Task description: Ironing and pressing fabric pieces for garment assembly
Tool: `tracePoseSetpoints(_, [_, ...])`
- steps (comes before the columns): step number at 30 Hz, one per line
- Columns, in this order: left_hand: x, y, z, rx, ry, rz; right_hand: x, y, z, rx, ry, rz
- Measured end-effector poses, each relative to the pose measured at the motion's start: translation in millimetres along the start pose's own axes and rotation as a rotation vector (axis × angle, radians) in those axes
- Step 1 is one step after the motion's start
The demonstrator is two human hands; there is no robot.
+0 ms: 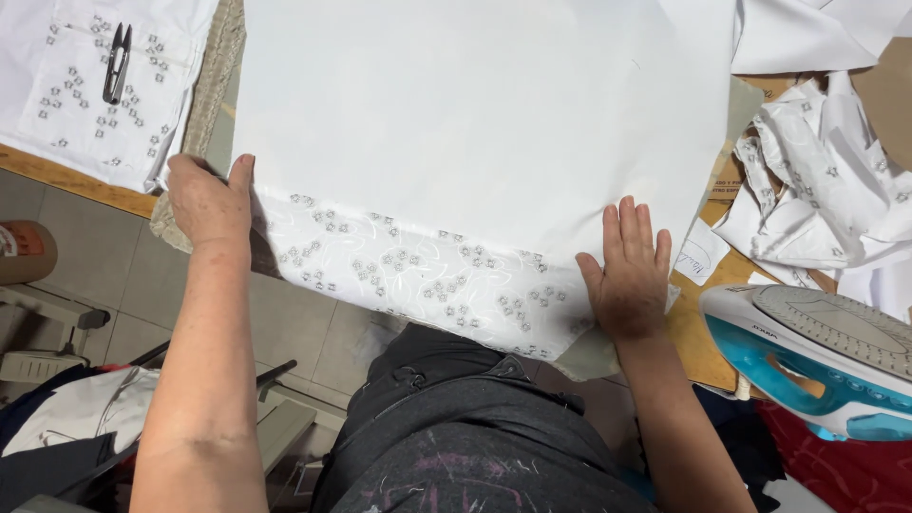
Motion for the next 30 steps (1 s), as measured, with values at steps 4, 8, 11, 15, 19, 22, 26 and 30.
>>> tracePoseSetpoints(4, [11.7, -7.1, 8.7, -0.034, 0.014, 0.062, 4.7, -2.6, -2.8, 0.020, 0.010, 0.037])
tracePoseSetpoints(8, [21.0, -4.7, 17.6, 0.099, -0.075, -0.005, 6.1, -1.5, -2.7, 0.005, 0.026, 0.010])
tracePoseSetpoints(11, [7.9, -0.3, 6.1, 0.105, 0.049, -0.007, 6.9, -2.7, -2.9, 0.016, 0.037, 0.019])
tracePoseSetpoints(15, [-5.1, -1.6, -3.2, -0.149, 0.113, 0.233, 8.3, -1.8, -3.0, 0.021, 0.014, 0.051])
tracePoseSetpoints(19, [2.7, -2.2, 16.2, -0.098, 0.264, 0.177, 8.1, -2.4, -3.4, 0.014, 0.015, 0.051])
tracePoseSetpoints(22, [37.4, 2.3, 44.8, 0.141, 0.086, -0.082, 10.4, -3.5, -3.9, 0.022, 0.014, 0.050])
tracePoseSetpoints(26, [38.0, 6.8, 41.8, 0.244, -0.040, -0.185, 9.1, -2.9, -4.1, 0.042, 0.007, 0.051])
tracePoseSetpoints(30, [0.5, 16.2, -1.0, 0.201, -0.095, -0.097, 13.7, 1.7, -5.4, 0.035, 0.050, 0.051])
Point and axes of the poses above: each hand's wrist, its own y-axis away from the middle knuckle, its own x-axis out of the palm, z = x × y, the point moved 3 cm from there along -y, towards the middle knuckle, and after that the axes turned 1 degree about y, right-handed, at the moved point
